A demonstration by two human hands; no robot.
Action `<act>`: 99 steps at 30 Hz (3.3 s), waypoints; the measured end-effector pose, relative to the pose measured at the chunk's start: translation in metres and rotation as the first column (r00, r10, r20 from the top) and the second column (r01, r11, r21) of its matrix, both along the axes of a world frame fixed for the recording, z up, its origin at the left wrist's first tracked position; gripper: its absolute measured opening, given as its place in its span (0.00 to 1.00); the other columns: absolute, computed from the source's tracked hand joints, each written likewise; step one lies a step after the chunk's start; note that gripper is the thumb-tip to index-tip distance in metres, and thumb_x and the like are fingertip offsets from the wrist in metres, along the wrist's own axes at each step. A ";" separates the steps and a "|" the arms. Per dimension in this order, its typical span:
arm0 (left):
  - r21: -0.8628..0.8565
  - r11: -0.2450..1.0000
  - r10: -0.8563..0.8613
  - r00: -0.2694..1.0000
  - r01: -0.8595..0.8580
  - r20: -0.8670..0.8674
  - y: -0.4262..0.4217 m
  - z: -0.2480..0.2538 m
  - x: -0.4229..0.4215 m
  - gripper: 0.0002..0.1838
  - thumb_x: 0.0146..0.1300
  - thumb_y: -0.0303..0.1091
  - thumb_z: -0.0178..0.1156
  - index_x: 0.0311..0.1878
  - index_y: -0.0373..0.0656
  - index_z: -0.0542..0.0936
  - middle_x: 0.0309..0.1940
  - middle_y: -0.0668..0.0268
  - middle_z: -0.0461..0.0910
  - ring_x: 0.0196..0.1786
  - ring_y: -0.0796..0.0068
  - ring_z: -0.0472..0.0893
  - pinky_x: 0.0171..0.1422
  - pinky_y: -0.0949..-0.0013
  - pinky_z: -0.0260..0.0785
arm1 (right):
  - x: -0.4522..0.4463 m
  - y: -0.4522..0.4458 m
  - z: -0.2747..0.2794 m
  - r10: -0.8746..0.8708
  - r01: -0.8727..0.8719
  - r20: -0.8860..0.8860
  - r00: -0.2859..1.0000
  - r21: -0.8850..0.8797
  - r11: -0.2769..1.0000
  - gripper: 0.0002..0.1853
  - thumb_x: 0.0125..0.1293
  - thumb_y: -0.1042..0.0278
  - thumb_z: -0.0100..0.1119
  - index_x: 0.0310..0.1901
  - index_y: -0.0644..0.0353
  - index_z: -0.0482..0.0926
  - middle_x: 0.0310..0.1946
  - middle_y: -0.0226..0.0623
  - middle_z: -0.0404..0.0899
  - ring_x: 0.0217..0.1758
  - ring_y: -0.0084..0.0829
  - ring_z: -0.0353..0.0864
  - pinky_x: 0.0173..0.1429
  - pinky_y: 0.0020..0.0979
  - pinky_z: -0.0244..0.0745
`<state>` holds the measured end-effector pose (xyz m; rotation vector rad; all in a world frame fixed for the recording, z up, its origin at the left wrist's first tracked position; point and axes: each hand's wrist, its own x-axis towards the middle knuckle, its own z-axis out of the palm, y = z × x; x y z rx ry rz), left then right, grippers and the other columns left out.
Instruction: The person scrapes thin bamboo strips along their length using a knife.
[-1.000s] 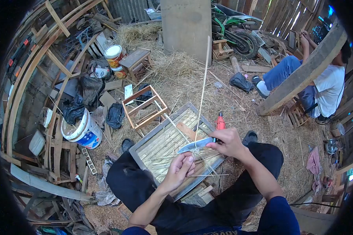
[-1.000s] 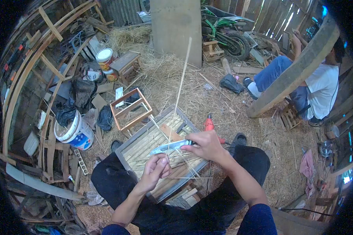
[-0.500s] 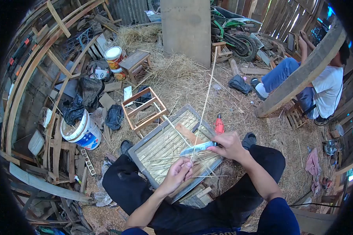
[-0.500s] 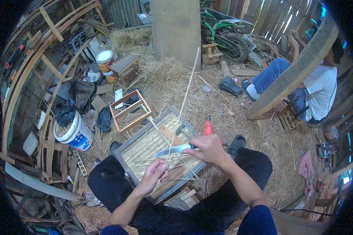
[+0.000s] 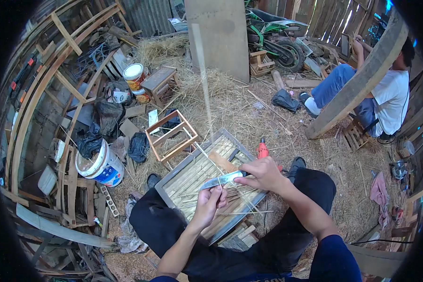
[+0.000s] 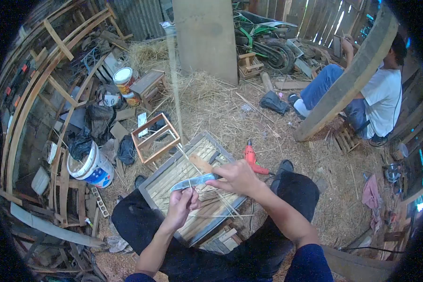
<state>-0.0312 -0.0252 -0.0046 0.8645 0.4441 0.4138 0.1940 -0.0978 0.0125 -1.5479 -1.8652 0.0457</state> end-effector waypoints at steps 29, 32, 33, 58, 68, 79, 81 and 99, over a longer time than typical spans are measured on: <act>-0.057 0.996 -0.077 0.994 0.073 -0.073 -0.008 0.019 -0.013 0.08 0.77 0.36 0.50 0.50 0.43 0.67 0.24 0.74 0.61 0.24 0.85 0.55 0.28 0.75 0.50 | 0.032 -0.013 0.009 -0.196 0.190 0.123 0.973 0.059 0.980 0.18 0.53 0.51 0.72 0.31 0.56 0.79 0.16 0.33 0.72 0.18 0.36 0.77 0.25 0.35 0.69; -0.053 0.995 -0.088 0.992 0.084 -0.087 -0.011 0.015 -0.014 0.08 0.77 0.37 0.50 0.50 0.44 0.67 0.24 0.74 0.62 0.24 0.84 0.56 0.28 0.76 0.51 | 0.030 -0.016 0.004 -0.203 0.199 0.085 0.976 0.052 0.979 0.18 0.54 0.50 0.72 0.32 0.56 0.79 0.15 0.33 0.72 0.17 0.36 0.76 0.23 0.35 0.68; -0.038 0.996 -0.081 0.992 0.078 -0.093 -0.013 0.015 -0.013 0.08 0.77 0.37 0.50 0.50 0.44 0.67 0.24 0.74 0.62 0.24 0.84 0.56 0.28 0.76 0.52 | 0.028 -0.017 -0.001 -0.197 0.194 0.094 0.976 0.041 0.980 0.18 0.55 0.48 0.70 0.31 0.55 0.79 0.15 0.32 0.73 0.17 0.35 0.76 0.23 0.35 0.68; 0.095 0.985 0.156 0.981 -0.145 -0.118 0.005 -0.008 0.009 0.15 0.79 0.43 0.44 0.38 0.43 0.70 0.16 0.76 0.60 0.15 0.86 0.55 0.19 0.76 0.49 | -0.015 0.022 -0.006 0.043 -0.042 0.067 0.997 -0.010 0.999 0.20 0.61 0.45 0.66 0.36 0.55 0.81 0.15 0.35 0.75 0.18 0.37 0.78 0.22 0.37 0.67; 0.398 0.914 0.200 0.945 -0.084 -0.260 -0.007 -0.005 0.017 0.13 0.79 0.42 0.44 0.46 0.42 0.70 0.17 0.78 0.59 0.15 0.89 0.53 0.18 0.77 0.43 | -0.005 0.015 -0.002 -0.025 0.017 0.110 0.994 0.071 0.997 0.20 0.57 0.45 0.69 0.36 0.54 0.81 0.16 0.31 0.74 0.19 0.33 0.78 0.23 0.35 0.67; 0.051 0.998 -0.030 0.975 0.042 -0.222 -0.013 0.023 0.004 0.12 0.78 0.42 0.45 0.45 0.44 0.70 0.19 0.78 0.57 0.16 0.89 0.51 0.19 0.79 0.41 | 0.019 -0.010 0.006 -0.204 0.182 0.184 0.962 0.130 0.975 0.20 0.55 0.41 0.68 0.28 0.52 0.80 0.15 0.28 0.73 0.18 0.30 0.77 0.22 0.33 0.68; 0.044 0.997 -0.054 0.971 0.066 -0.232 -0.015 0.023 0.001 0.12 0.78 0.42 0.46 0.44 0.44 0.69 0.19 0.78 0.57 0.16 0.89 0.51 0.19 0.79 0.41 | 0.033 -0.015 0.004 -0.239 0.220 0.169 0.956 0.124 0.968 0.20 0.55 0.41 0.69 0.28 0.51 0.81 0.15 0.28 0.73 0.18 0.30 0.77 0.22 0.33 0.67; -0.049 0.997 0.054 0.990 -0.061 -0.127 -0.009 0.010 0.014 0.09 0.79 0.39 0.45 0.50 0.45 0.69 0.24 0.72 0.65 0.17 0.87 0.57 0.20 0.78 0.50 | 0.008 -0.004 -0.011 -0.147 0.148 0.061 0.987 -0.014 0.989 0.23 0.63 0.40 0.62 0.27 0.53 0.77 0.11 0.36 0.73 0.14 0.39 0.76 0.19 0.38 0.67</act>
